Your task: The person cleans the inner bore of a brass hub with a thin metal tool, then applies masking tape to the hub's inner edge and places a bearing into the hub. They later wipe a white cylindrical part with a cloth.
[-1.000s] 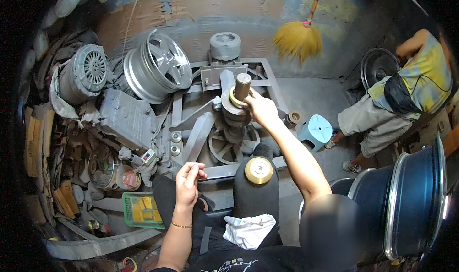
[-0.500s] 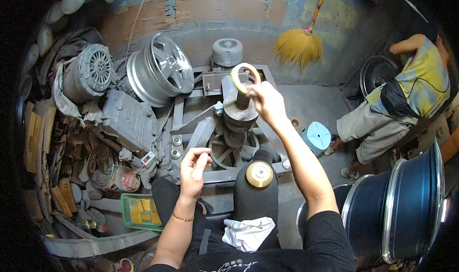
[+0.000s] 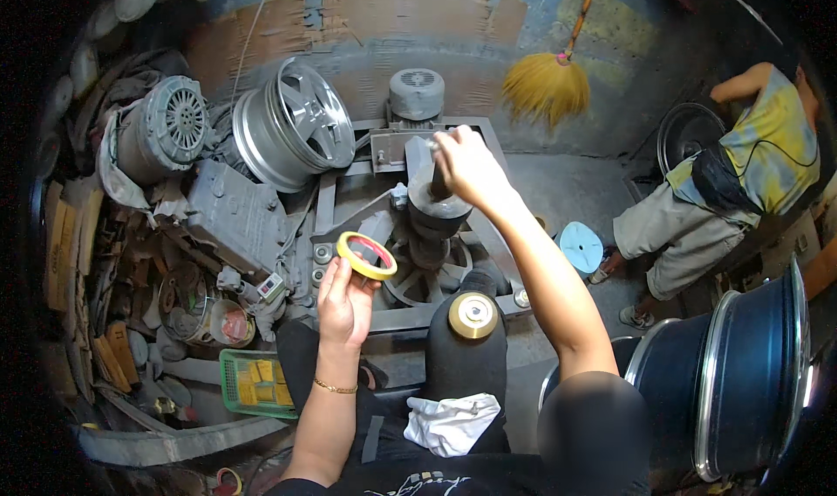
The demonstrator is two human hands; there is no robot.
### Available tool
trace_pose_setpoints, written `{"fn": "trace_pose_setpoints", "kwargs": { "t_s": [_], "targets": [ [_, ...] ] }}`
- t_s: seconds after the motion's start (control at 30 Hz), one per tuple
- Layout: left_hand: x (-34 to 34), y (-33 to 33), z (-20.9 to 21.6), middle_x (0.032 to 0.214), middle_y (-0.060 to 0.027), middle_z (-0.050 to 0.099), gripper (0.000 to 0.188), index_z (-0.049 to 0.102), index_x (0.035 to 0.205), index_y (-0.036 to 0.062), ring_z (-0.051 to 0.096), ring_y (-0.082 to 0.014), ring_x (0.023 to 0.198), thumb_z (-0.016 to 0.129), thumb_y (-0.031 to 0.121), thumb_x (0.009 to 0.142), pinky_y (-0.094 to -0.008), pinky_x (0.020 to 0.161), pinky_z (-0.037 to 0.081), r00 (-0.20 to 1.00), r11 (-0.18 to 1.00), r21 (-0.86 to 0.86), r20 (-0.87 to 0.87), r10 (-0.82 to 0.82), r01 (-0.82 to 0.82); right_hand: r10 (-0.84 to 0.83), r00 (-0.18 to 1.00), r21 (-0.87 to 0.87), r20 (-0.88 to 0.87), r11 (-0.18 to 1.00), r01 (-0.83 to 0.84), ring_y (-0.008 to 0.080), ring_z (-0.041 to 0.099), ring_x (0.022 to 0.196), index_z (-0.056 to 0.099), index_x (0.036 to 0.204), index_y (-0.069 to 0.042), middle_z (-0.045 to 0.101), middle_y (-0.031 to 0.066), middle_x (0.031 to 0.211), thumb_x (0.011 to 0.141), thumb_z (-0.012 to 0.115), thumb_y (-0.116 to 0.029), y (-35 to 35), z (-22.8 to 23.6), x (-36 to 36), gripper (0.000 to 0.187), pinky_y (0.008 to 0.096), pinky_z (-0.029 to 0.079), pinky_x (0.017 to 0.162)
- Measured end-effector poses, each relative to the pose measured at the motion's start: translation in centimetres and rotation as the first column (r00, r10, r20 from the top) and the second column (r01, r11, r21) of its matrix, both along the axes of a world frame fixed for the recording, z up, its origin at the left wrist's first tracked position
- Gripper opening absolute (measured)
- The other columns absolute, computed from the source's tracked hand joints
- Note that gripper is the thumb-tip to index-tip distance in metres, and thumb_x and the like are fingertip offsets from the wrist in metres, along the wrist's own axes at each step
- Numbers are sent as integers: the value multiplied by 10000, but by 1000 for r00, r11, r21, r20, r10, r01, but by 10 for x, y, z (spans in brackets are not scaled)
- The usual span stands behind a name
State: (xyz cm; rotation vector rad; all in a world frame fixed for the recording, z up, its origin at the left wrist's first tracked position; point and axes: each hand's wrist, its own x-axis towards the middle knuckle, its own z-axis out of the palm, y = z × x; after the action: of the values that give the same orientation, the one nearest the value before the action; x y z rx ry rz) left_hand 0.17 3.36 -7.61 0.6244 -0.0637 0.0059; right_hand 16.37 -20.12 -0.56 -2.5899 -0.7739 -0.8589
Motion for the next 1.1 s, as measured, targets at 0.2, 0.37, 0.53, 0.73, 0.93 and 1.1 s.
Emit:
{"fn": "trace_pose_setpoints", "kwargs": {
  "t_s": [0.2, 0.37, 0.53, 0.73, 0.93, 1.1],
  "targets": [
    [-22, -6, 0, 1041, -67, 654, 200, 579, 1141, 25, 636, -143, 929, 488, 188, 1068, -306, 802, 516, 997, 992, 98, 7, -75, 74, -260, 965, -282, 12, 926, 253, 347, 562, 1061, 579, 1179, -23, 585, 179, 1127, 952, 590, -362, 10, -25, 42, 409, 462, 483, 867],
    [-36, -4, 7, 1021, -58, 652, 175, 578, 1101, 3, 587, -108, 916, 507, 157, 1061, -265, 866, 468, 986, 920, 386, 119, -120, 65, -352, 929, -326, -110, 896, 301, 348, 541, 1154, 550, 1289, -46, 585, 168, 1230, 953, 576, -472, 12, -36, 40, 543, 549, 437, 924],
    [-41, -4, 16, 1004, -55, 653, 175, 583, 1085, -1, 577, -100, 918, 536, 164, 1053, -264, 874, 466, 984, 886, 461, 129, -126, 53, -388, 914, -389, -121, 865, 315, 351, 528, 1191, 485, 1424, -105, 561, 172, 1264, 932, 610, -499, 13, -26, 36, 643, 541, 440, 943],
    [-40, -6, 9, 1007, -79, 678, 201, 606, 1087, -9, 651, -136, 907, 551, 180, 1048, -286, 839, 516, 996, 980, 186, 50, -81, 70, -337, 942, -329, -1, 889, 318, 348, 517, 1201, 560, 1355, -96, 558, 177, 1252, 893, 649, -525, 12, -8, 28, 637, 548, 394, 990],
    [-35, 7, 0, 1109, -110, 677, 260, 593, 1179, 12, 664, -209, 1013, 512, 226, 1056, -384, 962, 523, 989, 986, -93, -29, -142, 139, 10, 973, 73, 229, 997, -27, 382, 521, 1217, 637, 1187, -52, 545, 196, 1282, 839, 732, -168, 30, 39, -22, 378, 472, 442, 1012],
    [-31, 13, 9, 1085, -97, 681, 275, 621, 1167, 26, 652, -207, 1007, 508, 249, 1053, -388, 982, 512, 973, 942, -304, -128, -191, 144, 321, 944, 172, -80, 937, -304, 335, 689, 991, 634, 1260, -80, 688, 167, 1140, 863, 663, -12, 36, 66, -102, 404, 394, 552, 859]
  ]
}}
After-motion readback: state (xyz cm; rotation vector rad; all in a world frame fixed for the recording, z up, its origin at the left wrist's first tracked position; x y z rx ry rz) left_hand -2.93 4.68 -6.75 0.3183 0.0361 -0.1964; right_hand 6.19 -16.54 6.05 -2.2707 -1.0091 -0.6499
